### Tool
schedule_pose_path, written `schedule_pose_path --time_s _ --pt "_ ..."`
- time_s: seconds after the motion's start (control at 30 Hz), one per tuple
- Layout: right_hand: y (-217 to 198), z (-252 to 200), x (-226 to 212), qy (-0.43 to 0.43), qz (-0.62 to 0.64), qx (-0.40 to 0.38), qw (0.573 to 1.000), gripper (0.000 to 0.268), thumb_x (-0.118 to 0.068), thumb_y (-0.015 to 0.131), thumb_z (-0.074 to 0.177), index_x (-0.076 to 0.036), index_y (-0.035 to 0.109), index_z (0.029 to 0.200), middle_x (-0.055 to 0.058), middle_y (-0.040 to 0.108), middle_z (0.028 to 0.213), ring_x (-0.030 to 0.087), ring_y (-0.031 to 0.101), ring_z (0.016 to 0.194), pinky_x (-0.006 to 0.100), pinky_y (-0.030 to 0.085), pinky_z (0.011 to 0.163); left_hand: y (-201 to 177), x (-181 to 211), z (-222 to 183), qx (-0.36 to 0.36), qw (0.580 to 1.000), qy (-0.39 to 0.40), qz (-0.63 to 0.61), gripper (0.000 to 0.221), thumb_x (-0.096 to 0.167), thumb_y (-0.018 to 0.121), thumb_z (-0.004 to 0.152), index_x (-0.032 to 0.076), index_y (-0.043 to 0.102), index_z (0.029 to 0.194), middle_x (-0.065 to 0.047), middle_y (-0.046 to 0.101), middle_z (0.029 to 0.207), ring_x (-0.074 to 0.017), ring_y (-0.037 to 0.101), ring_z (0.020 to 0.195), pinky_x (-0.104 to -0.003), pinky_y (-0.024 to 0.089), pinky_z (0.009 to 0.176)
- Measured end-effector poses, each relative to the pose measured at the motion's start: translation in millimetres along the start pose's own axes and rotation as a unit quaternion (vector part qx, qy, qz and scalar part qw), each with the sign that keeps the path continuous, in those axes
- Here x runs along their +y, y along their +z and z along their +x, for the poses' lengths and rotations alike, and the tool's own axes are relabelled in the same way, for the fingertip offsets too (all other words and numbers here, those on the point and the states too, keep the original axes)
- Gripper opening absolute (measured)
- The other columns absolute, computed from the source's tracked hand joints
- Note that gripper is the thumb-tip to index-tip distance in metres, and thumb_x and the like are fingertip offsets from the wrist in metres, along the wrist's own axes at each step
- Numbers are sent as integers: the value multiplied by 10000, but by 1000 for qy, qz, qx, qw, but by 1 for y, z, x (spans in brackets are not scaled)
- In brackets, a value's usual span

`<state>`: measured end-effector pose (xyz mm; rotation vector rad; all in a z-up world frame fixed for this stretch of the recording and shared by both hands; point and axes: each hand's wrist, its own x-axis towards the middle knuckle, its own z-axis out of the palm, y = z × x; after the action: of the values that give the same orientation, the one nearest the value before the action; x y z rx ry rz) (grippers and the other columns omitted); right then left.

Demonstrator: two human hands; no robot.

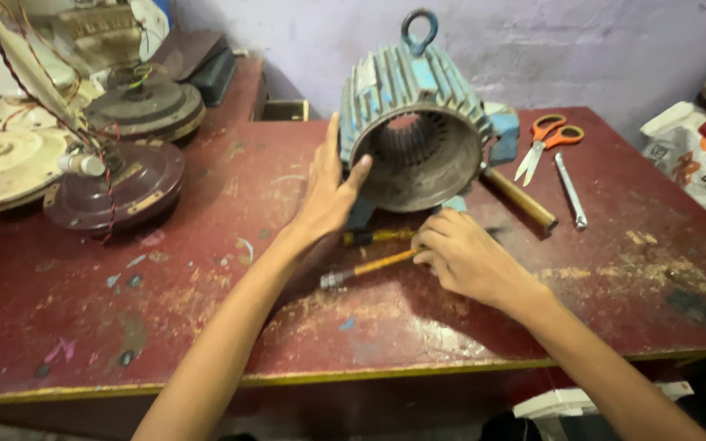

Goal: The person cleans the interior of a blue electric motor housing using a green abrasive pad and a hammer. They repeatedly scrub the inner surface and tap the housing with the hammer to dislodge debris.

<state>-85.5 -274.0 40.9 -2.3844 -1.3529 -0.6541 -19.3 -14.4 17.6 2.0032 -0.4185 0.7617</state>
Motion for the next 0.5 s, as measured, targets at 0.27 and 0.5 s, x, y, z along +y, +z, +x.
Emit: schedule_pose_path --time_s 0.27,0.5 --pt "-84 -23 -30 143 179 299 926 274 -4 613 952 44 404 1122 221 681 1080 264 722 1069 314 602 842 -1 -2 -1 1 999 12 32 836 464 563 1045 75 136 1650 -282 424 1542 -439 393 1438 -516 271 1190" --pt "-85 -8 -5 -35 122 407 904 134 108 553 1096 -4 488 1131 223 710 1046 288 750 1103 357 634 920 -2 2 0 1 999 6 33 840 446 583 1032 65 151 1644 -277 429 1518 -434 401 1417 -510 276 1191"
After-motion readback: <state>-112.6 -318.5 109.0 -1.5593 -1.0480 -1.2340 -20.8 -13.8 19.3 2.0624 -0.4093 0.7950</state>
